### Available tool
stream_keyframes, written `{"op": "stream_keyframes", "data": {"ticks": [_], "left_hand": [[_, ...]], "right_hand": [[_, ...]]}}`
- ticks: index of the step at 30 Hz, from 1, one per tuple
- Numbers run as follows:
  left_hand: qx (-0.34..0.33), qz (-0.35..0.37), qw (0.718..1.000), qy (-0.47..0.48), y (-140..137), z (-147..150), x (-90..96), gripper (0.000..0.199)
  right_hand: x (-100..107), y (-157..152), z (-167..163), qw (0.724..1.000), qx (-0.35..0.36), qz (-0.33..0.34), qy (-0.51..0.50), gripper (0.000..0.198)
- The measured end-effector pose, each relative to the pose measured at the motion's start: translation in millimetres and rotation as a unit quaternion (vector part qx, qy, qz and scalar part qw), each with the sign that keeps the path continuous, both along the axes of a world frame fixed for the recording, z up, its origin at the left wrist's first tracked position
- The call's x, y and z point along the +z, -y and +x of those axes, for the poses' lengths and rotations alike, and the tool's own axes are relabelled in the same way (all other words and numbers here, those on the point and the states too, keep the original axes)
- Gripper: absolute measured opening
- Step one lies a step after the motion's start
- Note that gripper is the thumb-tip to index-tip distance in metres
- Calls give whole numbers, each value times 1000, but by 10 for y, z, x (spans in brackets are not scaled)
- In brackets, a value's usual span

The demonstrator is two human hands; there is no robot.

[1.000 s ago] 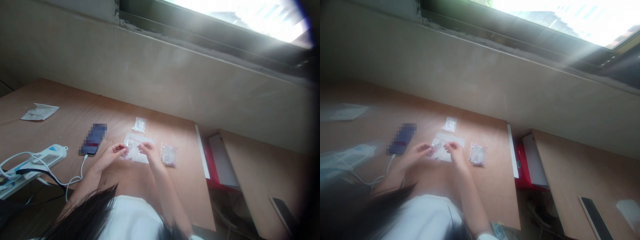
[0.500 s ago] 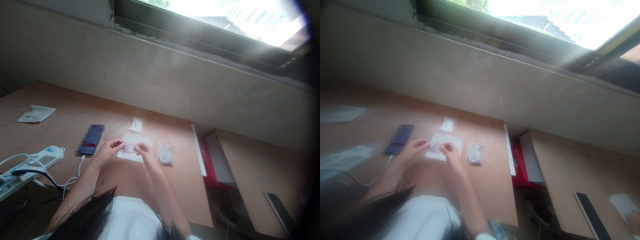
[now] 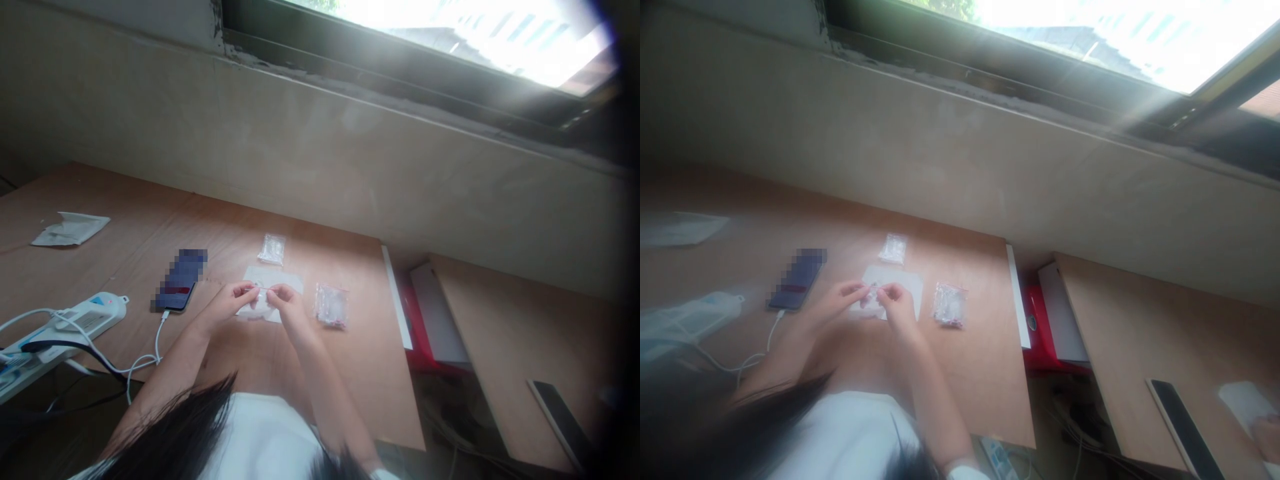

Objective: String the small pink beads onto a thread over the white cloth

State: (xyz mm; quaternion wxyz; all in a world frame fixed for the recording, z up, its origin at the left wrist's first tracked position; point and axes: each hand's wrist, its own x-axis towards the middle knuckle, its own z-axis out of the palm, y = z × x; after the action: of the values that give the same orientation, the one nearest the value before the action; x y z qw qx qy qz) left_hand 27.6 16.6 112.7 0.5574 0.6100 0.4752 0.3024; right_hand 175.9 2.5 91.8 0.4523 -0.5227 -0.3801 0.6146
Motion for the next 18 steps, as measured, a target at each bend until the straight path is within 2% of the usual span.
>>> {"op": "stream_keyframes", "data": {"ticks": [5, 9, 13, 18], "left_hand": [[1, -3, 1000, 12, -30, -1, -23, 27], [-1, -10, 1000, 19, -44, 18, 5, 26], [32, -25, 999, 29, -41, 3, 8, 24], [66, -41, 996, 53, -16, -22, -85, 23]], "right_hand": [[140, 26, -25, 998, 56, 16, -33, 21], [140, -14, -33, 1000, 15, -8, -26, 17], [88, -45, -26, 998, -24, -45, -30, 18], [-11, 63, -54, 996, 44, -31, -78, 26]]}}
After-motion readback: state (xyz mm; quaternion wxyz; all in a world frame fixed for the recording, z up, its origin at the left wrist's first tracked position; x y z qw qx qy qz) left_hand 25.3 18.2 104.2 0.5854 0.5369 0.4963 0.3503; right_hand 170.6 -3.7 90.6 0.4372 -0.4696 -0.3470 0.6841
